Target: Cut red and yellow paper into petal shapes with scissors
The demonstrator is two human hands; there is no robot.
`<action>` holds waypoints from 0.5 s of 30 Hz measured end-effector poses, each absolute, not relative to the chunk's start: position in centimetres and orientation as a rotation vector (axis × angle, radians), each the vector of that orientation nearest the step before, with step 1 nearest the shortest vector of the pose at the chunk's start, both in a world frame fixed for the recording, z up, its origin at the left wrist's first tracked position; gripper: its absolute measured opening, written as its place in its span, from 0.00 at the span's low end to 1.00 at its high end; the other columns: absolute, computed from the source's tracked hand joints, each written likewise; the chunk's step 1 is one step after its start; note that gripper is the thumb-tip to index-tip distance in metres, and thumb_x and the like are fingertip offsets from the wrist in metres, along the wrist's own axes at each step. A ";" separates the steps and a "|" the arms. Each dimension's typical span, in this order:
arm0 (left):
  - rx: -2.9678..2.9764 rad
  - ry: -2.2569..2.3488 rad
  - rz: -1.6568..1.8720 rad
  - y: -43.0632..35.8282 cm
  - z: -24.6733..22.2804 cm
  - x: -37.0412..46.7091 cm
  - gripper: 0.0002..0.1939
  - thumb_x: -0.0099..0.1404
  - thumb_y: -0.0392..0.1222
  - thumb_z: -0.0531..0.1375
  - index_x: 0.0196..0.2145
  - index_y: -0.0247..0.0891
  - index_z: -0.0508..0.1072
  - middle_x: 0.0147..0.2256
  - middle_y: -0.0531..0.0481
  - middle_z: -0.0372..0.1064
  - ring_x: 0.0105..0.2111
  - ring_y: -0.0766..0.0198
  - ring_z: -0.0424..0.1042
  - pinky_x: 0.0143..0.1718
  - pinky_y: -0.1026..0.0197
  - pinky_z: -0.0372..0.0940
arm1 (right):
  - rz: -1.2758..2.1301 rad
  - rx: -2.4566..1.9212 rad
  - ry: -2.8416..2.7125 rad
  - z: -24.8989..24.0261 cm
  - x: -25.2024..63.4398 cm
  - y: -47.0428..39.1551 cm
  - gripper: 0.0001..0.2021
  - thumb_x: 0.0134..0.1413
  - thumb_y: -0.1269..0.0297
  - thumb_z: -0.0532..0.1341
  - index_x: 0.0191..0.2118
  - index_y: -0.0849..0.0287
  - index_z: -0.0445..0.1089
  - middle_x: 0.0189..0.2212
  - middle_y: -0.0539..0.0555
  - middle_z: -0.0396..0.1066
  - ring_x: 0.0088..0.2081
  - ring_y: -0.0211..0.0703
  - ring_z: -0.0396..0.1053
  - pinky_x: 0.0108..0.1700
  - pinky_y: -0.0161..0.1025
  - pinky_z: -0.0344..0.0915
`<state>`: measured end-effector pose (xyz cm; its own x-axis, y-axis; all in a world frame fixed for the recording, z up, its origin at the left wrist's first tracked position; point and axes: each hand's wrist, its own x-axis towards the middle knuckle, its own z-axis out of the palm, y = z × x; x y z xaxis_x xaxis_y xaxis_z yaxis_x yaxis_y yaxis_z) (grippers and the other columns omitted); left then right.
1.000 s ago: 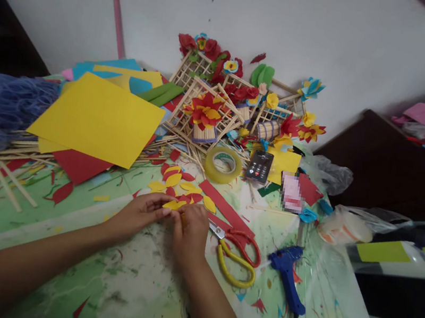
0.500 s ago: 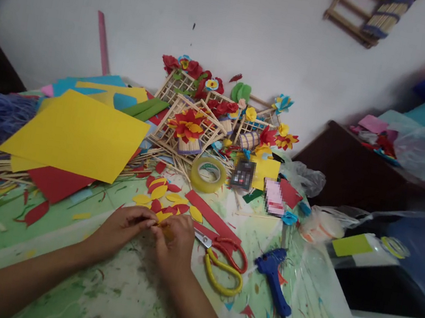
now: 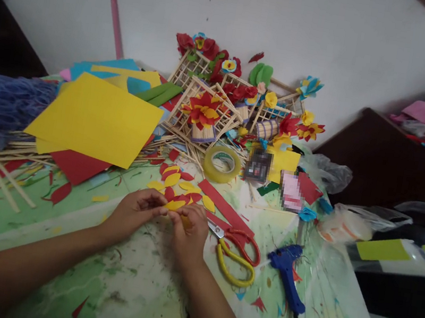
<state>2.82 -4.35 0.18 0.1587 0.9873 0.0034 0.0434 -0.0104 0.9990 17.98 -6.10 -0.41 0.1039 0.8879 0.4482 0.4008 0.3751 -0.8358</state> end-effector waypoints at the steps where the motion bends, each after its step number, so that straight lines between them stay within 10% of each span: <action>1: 1.291 1.108 1.082 -4.3 0.1 2.9 0.10 0.53 0.42 0.64 0.32 0.37 0.70 0.30 0.52 0.71 0.32 0.64 0.71 0.36 0.62 0.66 | 0.543 -1.225 -1.489 -0.4 18.0 -6.1 0.05 0.48 0.64 0.63 0.25 0.56 0.69 0.24 0.49 0.69 0.30 0.41 0.65 0.36 0.40 0.63; 9: 1.247 1.103 1.084 -4.3 0.0 2.8 0.14 0.52 0.44 0.65 0.37 0.37 0.71 0.35 0.49 0.72 0.36 0.62 0.72 0.39 0.60 0.68 | 0.664 -1.275 -1.410 -0.9 18.0 -5.9 0.11 0.46 0.62 0.64 0.38 0.56 0.73 0.28 0.51 0.71 0.31 0.40 0.68 0.34 0.38 0.65; 15: 1.264 1.099 1.070 -4.3 0.2 2.8 0.16 0.51 0.42 0.65 0.38 0.37 0.72 0.36 0.47 0.73 0.37 0.61 0.73 0.40 0.59 0.68 | 0.767 -1.278 -1.374 -1.5 18.2 -5.7 0.06 0.48 0.61 0.63 0.30 0.57 0.74 0.25 0.51 0.73 0.27 0.40 0.69 0.31 0.37 0.66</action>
